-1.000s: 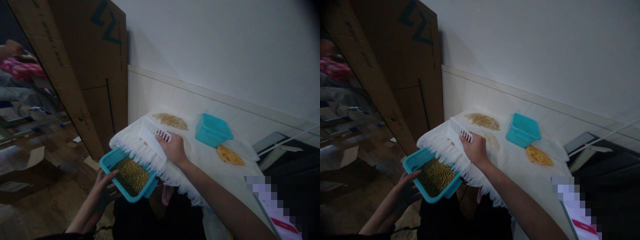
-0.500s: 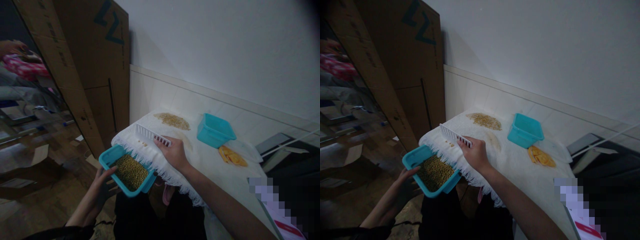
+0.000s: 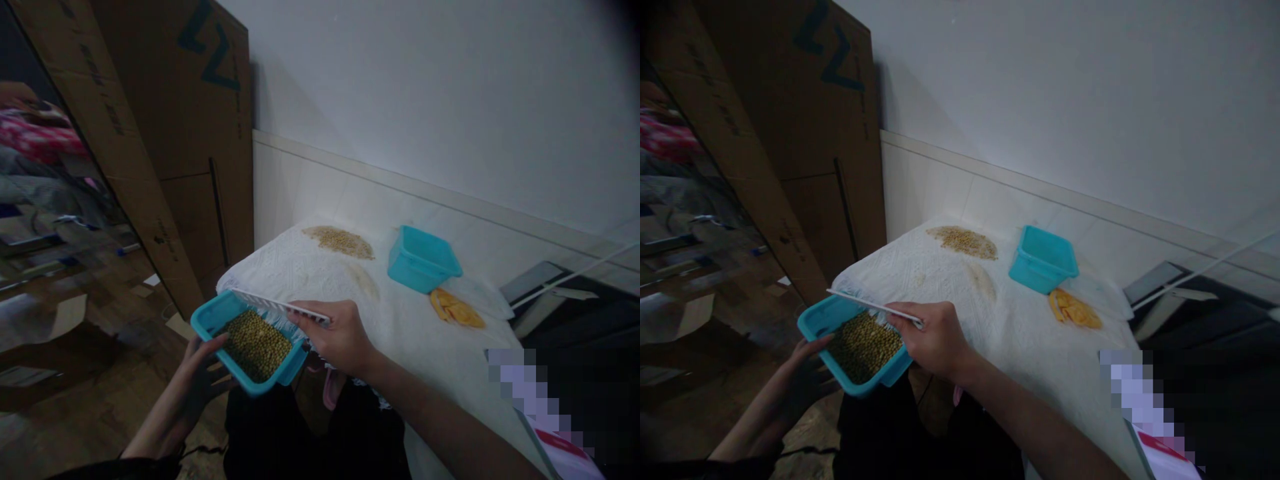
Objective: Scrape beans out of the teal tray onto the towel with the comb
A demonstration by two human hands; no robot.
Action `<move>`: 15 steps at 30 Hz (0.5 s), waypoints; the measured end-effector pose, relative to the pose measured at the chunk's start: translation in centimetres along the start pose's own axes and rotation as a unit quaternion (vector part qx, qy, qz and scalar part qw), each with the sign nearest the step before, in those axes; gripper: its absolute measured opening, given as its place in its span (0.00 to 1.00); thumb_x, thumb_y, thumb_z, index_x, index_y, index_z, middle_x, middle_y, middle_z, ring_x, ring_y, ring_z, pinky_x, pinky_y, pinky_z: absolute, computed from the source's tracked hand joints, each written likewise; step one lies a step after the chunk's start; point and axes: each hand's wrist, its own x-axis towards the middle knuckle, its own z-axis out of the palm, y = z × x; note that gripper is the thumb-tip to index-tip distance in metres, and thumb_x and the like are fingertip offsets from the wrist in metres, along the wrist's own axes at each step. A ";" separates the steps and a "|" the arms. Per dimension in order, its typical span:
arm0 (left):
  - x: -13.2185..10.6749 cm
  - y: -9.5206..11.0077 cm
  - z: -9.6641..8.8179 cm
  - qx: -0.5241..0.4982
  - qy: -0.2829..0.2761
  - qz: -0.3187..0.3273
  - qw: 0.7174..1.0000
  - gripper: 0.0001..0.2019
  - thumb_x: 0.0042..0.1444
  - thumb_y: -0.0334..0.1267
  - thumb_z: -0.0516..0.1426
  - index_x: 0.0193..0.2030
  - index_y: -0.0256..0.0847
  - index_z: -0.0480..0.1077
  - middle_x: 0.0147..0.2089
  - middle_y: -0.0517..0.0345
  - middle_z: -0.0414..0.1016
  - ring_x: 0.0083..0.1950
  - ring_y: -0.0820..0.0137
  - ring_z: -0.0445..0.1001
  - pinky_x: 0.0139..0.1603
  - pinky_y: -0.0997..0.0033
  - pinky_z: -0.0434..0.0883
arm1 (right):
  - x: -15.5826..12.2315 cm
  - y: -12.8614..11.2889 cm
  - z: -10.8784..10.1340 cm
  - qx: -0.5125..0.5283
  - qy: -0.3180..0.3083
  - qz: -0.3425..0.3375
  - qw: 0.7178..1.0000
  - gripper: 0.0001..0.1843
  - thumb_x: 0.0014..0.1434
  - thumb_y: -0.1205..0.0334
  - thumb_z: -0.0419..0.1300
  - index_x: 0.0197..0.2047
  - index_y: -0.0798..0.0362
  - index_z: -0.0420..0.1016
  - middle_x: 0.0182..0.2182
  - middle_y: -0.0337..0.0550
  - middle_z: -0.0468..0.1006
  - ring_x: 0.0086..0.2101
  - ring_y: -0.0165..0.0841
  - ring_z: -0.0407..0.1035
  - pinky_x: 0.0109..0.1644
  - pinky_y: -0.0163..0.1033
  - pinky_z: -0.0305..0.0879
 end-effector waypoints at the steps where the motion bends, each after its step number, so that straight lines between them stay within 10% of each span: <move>1: 0.1 0.0 -0.1 -0.001 0.001 -0.003 1.000 0.33 0.56 0.47 0.76 0.66 0.52 0.72 0.52 0.49 0.85 0.44 0.54 0.88 0.42 0.56 0.86 | 0.0 -0.2 -0.5 -0.003 0.013 0.005 1.000 0.14 0.69 0.54 0.67 0.47 0.46 0.95 0.35 0.42 0.92 0.29 0.36 0.83 0.33 0.39 0.80; 8: 1.5 -0.5 -0.4 0.000 0.031 -0.045 0.998 0.37 0.52 0.43 0.78 0.67 0.54 0.73 0.50 0.52 0.86 0.42 0.54 0.89 0.46 0.50 0.86 | -0.2 3.2 -10.9 -0.245 0.276 0.075 0.927 0.20 0.60 0.43 0.69 0.28 0.52 0.86 0.18 0.40 0.78 0.22 0.36 0.69 0.28 0.39 0.65; 15: 3.9 -2.9 -0.3 0.015 0.016 -0.078 0.997 0.36 0.50 0.39 0.80 0.63 0.54 0.73 0.42 0.56 0.87 0.38 0.53 0.90 0.43 0.52 0.88 | -2.5 7.1 -14.8 -0.287 0.311 0.133 0.896 0.24 0.57 0.40 0.66 0.32 0.54 0.88 0.22 0.46 0.82 0.25 0.41 0.74 0.31 0.42 0.65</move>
